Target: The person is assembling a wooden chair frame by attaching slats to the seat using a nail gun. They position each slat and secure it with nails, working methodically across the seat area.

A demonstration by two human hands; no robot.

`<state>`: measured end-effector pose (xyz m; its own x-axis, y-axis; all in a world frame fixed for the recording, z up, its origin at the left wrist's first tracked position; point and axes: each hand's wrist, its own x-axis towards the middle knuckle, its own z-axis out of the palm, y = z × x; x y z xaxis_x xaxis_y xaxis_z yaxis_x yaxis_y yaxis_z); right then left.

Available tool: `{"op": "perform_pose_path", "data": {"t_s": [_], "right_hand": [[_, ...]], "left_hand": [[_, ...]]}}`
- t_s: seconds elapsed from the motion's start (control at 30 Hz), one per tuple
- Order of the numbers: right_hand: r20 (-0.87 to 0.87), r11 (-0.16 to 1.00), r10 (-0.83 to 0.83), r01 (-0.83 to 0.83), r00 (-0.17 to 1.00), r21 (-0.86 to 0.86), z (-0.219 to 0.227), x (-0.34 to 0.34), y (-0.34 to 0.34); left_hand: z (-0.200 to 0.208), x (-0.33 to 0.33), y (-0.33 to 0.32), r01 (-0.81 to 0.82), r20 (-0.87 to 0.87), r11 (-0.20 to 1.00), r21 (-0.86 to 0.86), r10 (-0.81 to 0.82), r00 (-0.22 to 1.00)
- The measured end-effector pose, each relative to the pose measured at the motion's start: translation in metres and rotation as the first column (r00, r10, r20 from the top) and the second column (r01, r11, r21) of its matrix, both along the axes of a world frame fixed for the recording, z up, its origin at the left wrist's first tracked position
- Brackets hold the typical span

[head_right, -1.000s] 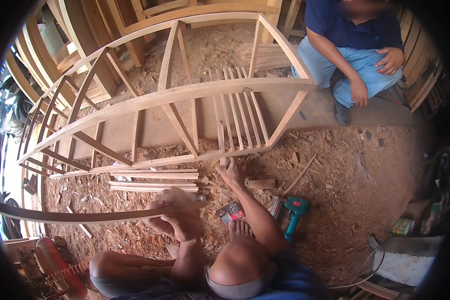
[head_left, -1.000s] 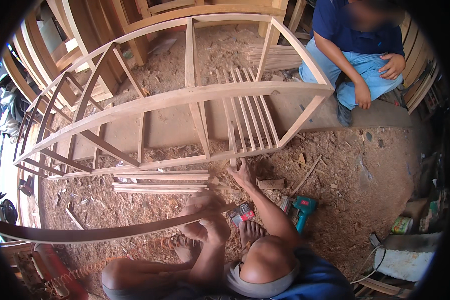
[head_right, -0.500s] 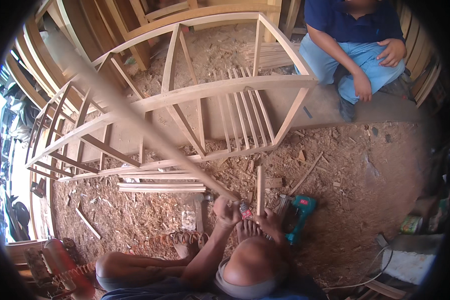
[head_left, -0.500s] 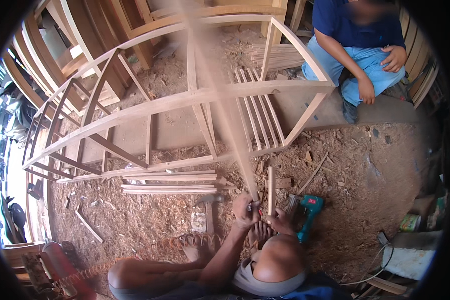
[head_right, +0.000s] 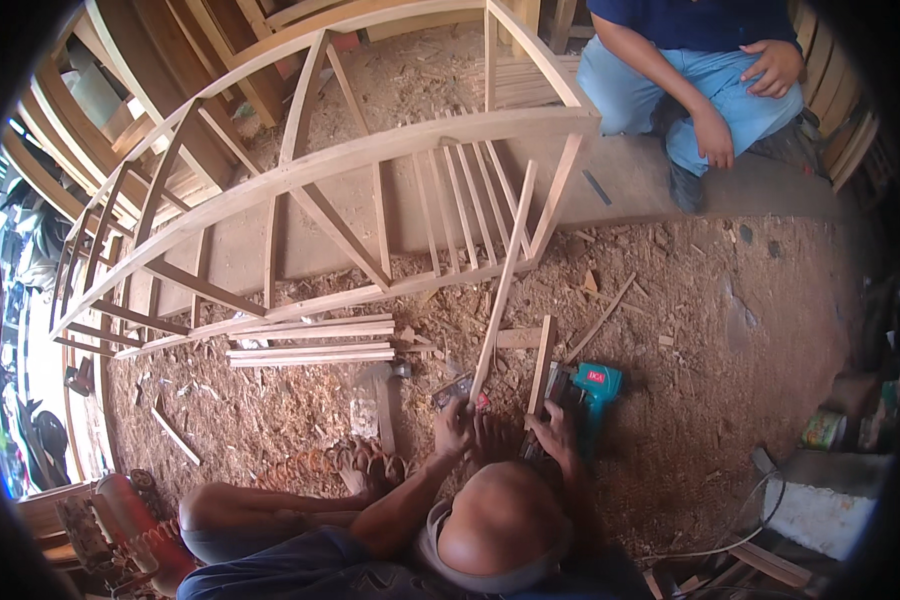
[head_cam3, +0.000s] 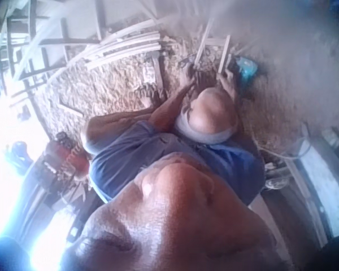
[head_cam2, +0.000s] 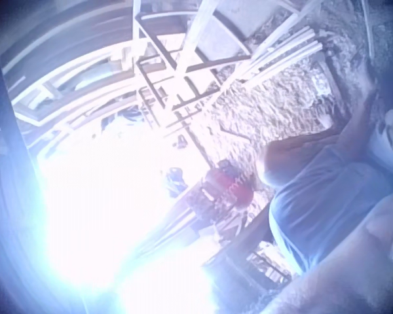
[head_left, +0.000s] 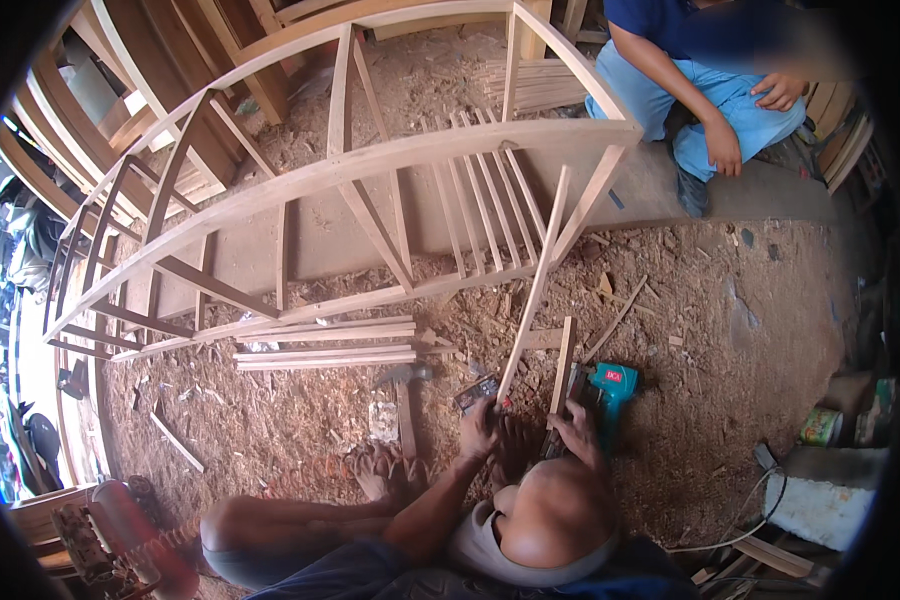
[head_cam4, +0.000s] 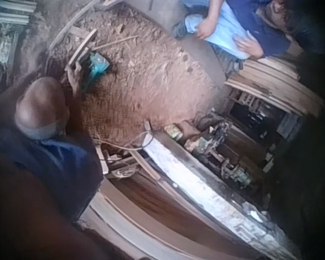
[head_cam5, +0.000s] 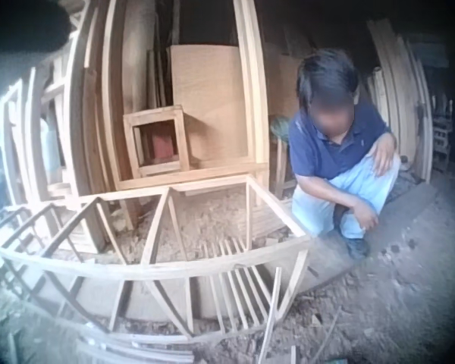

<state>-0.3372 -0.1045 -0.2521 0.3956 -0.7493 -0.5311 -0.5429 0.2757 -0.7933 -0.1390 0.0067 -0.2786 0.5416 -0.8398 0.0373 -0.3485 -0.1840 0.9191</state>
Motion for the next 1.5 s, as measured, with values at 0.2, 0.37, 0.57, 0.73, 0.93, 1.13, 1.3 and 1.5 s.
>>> {"op": "perform_pose_path", "data": {"t_s": [0.2,0.37,0.57,0.73,0.93,1.13,1.3,1.5], "right_hand": [[-0.013,0.987,0.021,-0.023,1.0,-0.157,-0.005,-0.001,0.004],[-0.037,0.995,0.013,-0.017,0.999,-0.102,-0.005,0.001,0.002],[-0.024,0.998,-0.031,0.03,0.999,-0.061,-0.003,0.005,0.002],[0.033,0.995,-0.101,0.101,0.994,-0.004,0.003,0.007,0.003],[0.068,0.981,0.017,-0.003,0.998,-0.195,0.043,0.065,-0.014],[-0.058,0.926,0.174,-0.183,0.983,-0.331,0.084,0.188,-0.084],[-0.13,0.783,0.253,-0.282,0.959,-0.554,0.055,0.266,-0.115],[-0.127,0.615,0.197,-0.223,0.972,-0.756,-0.033,0.297,-0.122]], "left_hand": [[0.058,0.049,-0.079,-0.269,-0.138,0.963,0.001,0.266,0.954],[0.09,0.133,-0.158,-0.287,0.017,0.956,0.059,0.287,0.958],[0.075,0.195,-0.225,-0.445,-0.004,0.895,0.04,0.445,0.895],[0.066,0.207,-0.225,-0.261,-0.213,0.915,0.308,0.334,0.918],[0.051,0.221,-0.231,-0.217,-0.031,0.895,0.39,0.248,0.968],[0.025,0.237,-0.246,-0.217,-0.164,0.898,0.382,0.297,0.941],[0.018,0.239,-0.244,-0.227,-0.129,0.935,0.273,0.269,0.954],[0.016,0.24,-0.246,-0.3,-0.019,0.901,0.315,0.322,0.947]]}}
